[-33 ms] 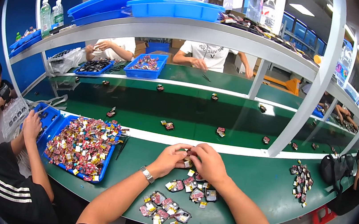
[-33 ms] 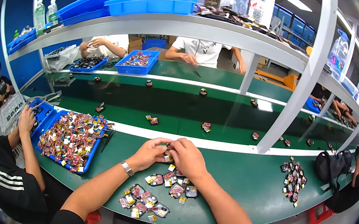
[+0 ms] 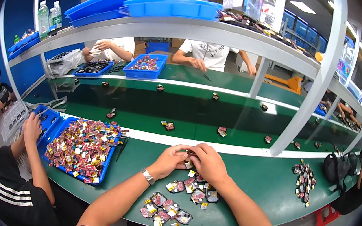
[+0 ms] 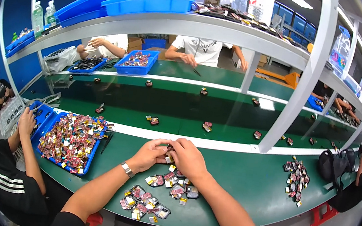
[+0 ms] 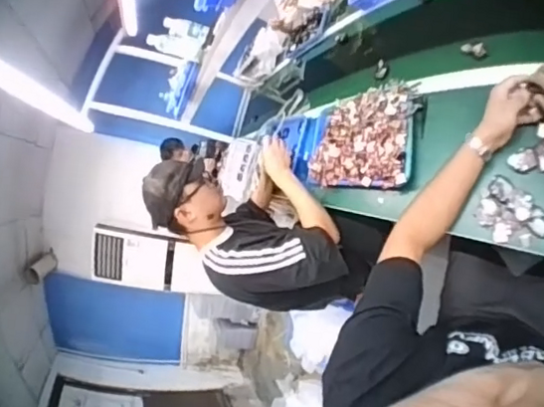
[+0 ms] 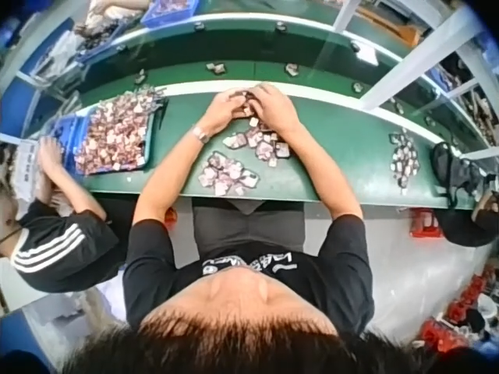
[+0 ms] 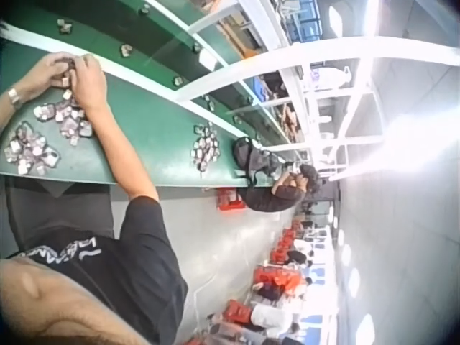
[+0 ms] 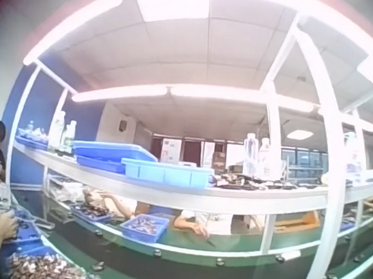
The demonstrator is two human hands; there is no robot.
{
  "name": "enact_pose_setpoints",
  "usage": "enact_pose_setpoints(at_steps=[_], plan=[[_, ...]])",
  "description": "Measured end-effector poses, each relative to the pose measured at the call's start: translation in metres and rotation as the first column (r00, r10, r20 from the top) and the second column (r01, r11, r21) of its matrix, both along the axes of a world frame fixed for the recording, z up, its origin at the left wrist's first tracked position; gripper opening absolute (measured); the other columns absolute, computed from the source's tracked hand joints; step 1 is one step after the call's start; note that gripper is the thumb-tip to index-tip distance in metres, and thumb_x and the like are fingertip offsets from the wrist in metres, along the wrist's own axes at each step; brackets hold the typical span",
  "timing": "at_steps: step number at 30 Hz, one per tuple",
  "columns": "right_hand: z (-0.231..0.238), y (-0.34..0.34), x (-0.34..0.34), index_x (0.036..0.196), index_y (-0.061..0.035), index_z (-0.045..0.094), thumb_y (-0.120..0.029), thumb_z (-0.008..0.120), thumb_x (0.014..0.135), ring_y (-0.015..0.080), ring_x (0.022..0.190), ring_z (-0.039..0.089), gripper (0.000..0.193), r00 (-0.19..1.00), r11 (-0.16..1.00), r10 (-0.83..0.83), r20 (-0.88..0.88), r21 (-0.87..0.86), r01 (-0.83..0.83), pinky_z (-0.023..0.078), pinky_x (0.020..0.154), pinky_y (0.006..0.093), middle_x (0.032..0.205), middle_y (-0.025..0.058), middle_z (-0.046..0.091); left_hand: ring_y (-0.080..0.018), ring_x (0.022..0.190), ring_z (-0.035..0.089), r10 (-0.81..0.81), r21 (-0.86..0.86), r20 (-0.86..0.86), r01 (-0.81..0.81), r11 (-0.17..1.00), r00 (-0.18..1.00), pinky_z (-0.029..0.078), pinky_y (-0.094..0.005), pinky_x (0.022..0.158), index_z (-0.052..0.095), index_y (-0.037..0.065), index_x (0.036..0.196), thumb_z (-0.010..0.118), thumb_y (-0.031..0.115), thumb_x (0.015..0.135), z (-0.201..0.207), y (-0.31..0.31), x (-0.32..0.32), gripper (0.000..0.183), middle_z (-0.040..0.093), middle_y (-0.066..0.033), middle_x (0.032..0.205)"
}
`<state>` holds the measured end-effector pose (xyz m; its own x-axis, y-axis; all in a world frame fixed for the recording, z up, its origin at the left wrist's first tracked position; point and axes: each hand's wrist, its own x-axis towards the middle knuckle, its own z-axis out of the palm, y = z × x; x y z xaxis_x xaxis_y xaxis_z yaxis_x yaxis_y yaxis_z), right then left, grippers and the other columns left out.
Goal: The worker is assembling small plastic and electronic components at a factory production line workstation.
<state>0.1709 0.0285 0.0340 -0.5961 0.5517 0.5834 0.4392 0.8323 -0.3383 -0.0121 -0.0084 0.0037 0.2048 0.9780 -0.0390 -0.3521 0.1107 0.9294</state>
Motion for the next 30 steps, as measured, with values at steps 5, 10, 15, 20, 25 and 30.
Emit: enact_pose_setpoints(at_steps=[5,10,15,20,25,30], plan=[[-0.009,-0.001,-0.008,0.108,-0.0054,0.062,-0.014,0.066,0.082,0.0280,0.098,0.062,0.027,0.998,0.999,-0.047,0.036,0.017,0.047,0.054,0.079,0.0394,0.102,0.0103,0.062,-0.0198,0.107,0.062,-0.009,-0.023,0.050,0.010,1.000,0.999,0.053,-0.0367,0.094,0.046,0.004,0.134,0.049,0.007,0.099,-0.004,0.000,-0.003,0.035,0.059,-0.0111,0.119],[-0.013,0.010,0.002,0.104,-0.0052,0.062,-0.014,0.063,0.083,0.0279,0.102,0.062,0.022,0.998,0.995,0.063,0.008,0.079,-0.064,0.054,0.081,0.0409,0.114,0.0108,0.061,-0.0233,0.111,0.061,0.030,-0.026,0.138,-0.027,0.999,0.990,0.052,-0.0391,0.099,0.041,0.002,0.137,0.042,0.003,0.100,0.004,-0.003,0.001,0.038,0.059,-0.0123,0.118],[-0.004,0.017,0.014,0.101,-0.0084,0.063,-0.010,0.067,0.080,0.0283,0.105,0.059,0.022,0.982,0.984,0.178,0.058,0.007,-0.179,0.051,0.088,0.0399,0.116,0.0091,0.060,-0.0247,0.108,0.063,0.052,-0.022,0.121,-0.049,0.999,0.991,0.052,-0.0415,0.099,0.044,0.002,0.134,0.048,0.005,0.098,0.001,-0.002,0.001,0.036,0.059,-0.0141,0.120],[0.000,0.016,0.013,0.091,-0.0099,0.068,-0.009,0.072,0.076,0.0268,0.109,0.057,0.016,0.985,0.981,0.172,0.013,-0.088,-0.171,0.049,0.091,0.0379,0.114,0.0063,0.059,-0.0239,0.109,0.062,0.051,0.025,0.059,-0.052,0.998,0.997,0.052,-0.0402,0.099,0.043,0.003,0.133,0.049,0.004,0.098,0.002,-0.003,0.002,0.036,0.059,-0.0134,0.118],[-0.006,0.016,0.010,0.086,-0.0095,0.072,-0.013,0.071,0.077,0.0248,0.110,0.056,0.010,0.995,0.984,0.099,-0.015,-0.147,-0.100,0.049,0.092,0.0368,0.113,0.0059,0.059,-0.0208,0.114,0.059,-0.042,0.060,0.037,0.039,0.997,0.998,0.052,-0.0347,0.100,0.043,0.004,0.132,0.047,-0.003,0.096,0.004,-0.004,0.002,0.038,0.054,-0.0141,0.127],[-0.005,0.015,0.009,0.087,-0.0077,0.072,-0.014,0.070,0.078,0.0248,0.110,0.056,0.011,0.996,0.973,0.090,-0.017,-0.210,-0.091,0.048,0.093,0.0362,0.114,0.0062,0.059,-0.0196,0.113,0.059,-0.062,0.085,-0.019,0.064,0.994,0.998,0.052,-0.0334,0.098,0.044,0.003,0.129,0.049,-0.002,0.096,0.006,-0.005,0.004,0.034,0.055,-0.0125,0.125]])
